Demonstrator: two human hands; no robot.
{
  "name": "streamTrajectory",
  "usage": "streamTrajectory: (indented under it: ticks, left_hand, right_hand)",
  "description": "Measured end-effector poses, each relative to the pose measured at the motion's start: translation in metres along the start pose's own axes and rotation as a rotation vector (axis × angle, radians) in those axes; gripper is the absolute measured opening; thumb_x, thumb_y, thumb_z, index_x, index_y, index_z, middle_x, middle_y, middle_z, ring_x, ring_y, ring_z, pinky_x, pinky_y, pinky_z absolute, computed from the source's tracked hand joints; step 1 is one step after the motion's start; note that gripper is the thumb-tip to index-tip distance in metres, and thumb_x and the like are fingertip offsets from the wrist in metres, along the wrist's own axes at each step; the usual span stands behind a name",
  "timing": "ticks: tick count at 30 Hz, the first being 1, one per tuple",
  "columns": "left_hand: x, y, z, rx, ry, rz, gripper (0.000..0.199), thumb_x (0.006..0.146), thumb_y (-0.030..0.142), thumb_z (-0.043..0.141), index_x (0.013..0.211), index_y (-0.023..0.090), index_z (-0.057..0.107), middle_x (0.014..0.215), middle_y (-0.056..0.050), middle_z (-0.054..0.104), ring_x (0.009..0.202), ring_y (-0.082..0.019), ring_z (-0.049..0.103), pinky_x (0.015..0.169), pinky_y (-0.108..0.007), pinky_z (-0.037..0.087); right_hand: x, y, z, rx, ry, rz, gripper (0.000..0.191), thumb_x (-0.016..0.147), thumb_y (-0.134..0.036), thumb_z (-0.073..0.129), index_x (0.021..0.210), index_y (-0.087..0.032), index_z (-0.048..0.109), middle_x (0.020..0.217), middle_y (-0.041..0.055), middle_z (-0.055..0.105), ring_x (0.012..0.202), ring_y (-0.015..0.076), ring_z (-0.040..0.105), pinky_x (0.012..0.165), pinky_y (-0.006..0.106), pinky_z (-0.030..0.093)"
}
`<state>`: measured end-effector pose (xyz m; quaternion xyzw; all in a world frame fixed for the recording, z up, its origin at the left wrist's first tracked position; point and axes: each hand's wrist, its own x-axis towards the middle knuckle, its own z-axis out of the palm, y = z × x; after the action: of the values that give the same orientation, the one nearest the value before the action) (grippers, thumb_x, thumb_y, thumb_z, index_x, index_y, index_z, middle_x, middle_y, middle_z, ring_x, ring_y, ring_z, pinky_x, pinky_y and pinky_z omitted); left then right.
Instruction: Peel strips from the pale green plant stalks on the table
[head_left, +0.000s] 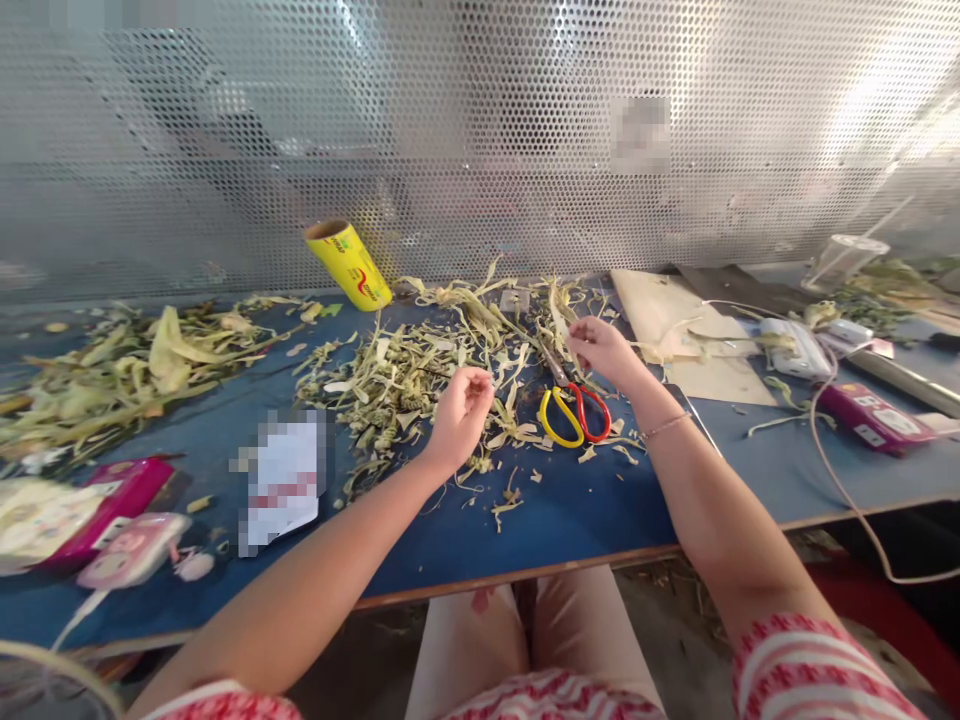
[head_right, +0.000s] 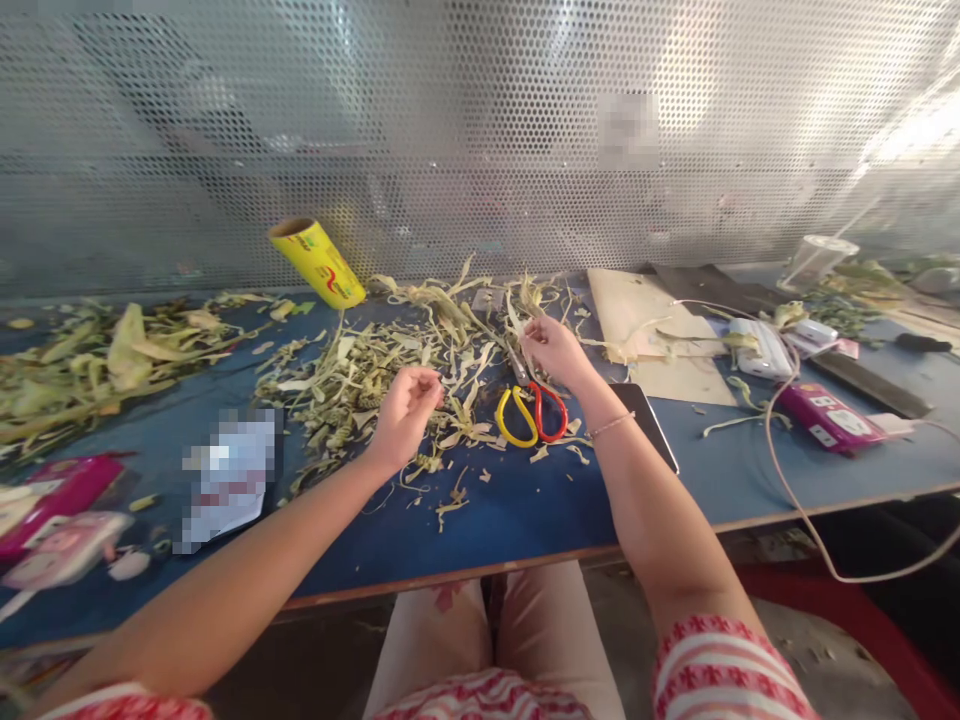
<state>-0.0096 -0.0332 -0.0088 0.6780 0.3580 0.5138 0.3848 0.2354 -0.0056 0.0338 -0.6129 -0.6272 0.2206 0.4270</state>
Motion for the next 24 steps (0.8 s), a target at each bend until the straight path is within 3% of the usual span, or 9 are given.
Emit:
streamTrajectory:
  ticks: [3,6,8,11,12,14,20,24]
  left_hand:
    - [0.002,-0.004,0.001,0.059,0.033,0.011,0.016,0.085,0.031,0.053,0.096,0.019,0.053,0.084,-0.003,0.055,0.076,-0.013,0.056,0.07,-0.028,0.047]
    - [0.002,-0.006,0.002,0.098,0.043,0.047,0.014,0.085,0.029,0.053,0.095,0.019,0.053,0.084,-0.004,0.056,0.076,-0.013,0.057,0.069,-0.028,0.048]
    - [0.002,-0.007,0.003,0.113,0.037,0.069,0.013,0.085,0.028,0.052,0.094,0.019,0.053,0.084,-0.004,0.057,0.076,-0.014,0.057,0.068,-0.028,0.048]
    - [0.0,-0.006,0.004,0.124,0.026,0.099,0.012,0.086,0.027,0.051,0.094,0.019,0.053,0.085,-0.005,0.058,0.077,-0.014,0.058,0.07,-0.029,0.049]
    - [0.0,-0.005,0.005,0.128,0.023,0.108,0.012,0.086,0.027,0.051,0.095,0.019,0.053,0.085,-0.005,0.059,0.078,-0.014,0.059,0.07,-0.029,0.049]
    - [0.0,-0.003,0.005,0.145,0.019,0.124,0.013,0.086,0.028,0.05,0.095,0.019,0.053,0.085,-0.005,0.059,0.078,-0.014,0.059,0.071,-0.029,0.05]
    - [0.0,0.0,0.004,0.191,-0.002,0.142,0.011,0.088,0.027,0.048,0.095,0.019,0.052,0.084,-0.005,0.059,0.077,-0.014,0.059,0.07,-0.029,0.051]
    - [0.0,-0.001,0.003,0.176,-0.002,0.181,0.012,0.087,0.026,0.05,0.097,0.019,0.051,0.087,-0.005,0.056,0.077,-0.013,0.059,0.071,-0.029,0.052]
  right_hand:
    - [-0.005,0.005,0.006,-0.438,0.047,-0.099,0.021,0.077,-0.007,0.046,0.094,-0.015,0.055,0.086,0.0094,0.061,0.082,0.0215,0.058,0.079,0.038,0.049]
    - [-0.008,0.007,0.013,-0.576,0.05,-0.233,0.034,0.075,0.001,0.038,0.102,-0.011,0.055,0.107,0.0182,0.056,0.104,0.027,0.054,0.092,0.044,0.046]
    - [-0.012,0.003,0.024,-0.556,-0.056,-0.408,0.032,0.078,-0.001,0.039,0.103,-0.011,0.057,0.112,0.0182,0.055,0.112,0.0265,0.05,0.1,0.042,0.042]
    - [-0.024,-0.004,0.045,-0.585,-0.315,-0.657,0.031,0.082,-0.005,0.04,0.108,-0.013,0.057,0.117,0.0148,0.056,0.115,0.0244,0.048,0.103,0.043,0.039]
    - [-0.028,-0.005,0.052,-0.62,-0.391,-0.683,0.031,0.082,-0.005,0.04,0.108,-0.014,0.057,0.114,0.0137,0.057,0.112,0.0241,0.049,0.1,0.042,0.041]
    - [-0.033,-0.005,0.062,-0.706,-0.41,-0.641,0.027,0.081,-0.005,0.042,0.102,-0.012,0.057,0.104,0.0137,0.059,0.1,0.0243,0.051,0.092,0.04,0.045]
    - [-0.025,0.002,0.061,-0.658,-0.351,-0.663,0.018,0.087,-0.008,0.041,0.085,-0.016,0.058,0.087,0.0098,0.057,0.087,0.0212,0.051,0.088,0.038,0.045]
    - [-0.024,-0.009,0.051,-0.362,-0.125,-0.675,0.019,0.09,-0.01,0.039,0.088,-0.016,0.057,0.089,0.0096,0.054,0.087,0.0193,0.052,0.082,0.033,0.047]
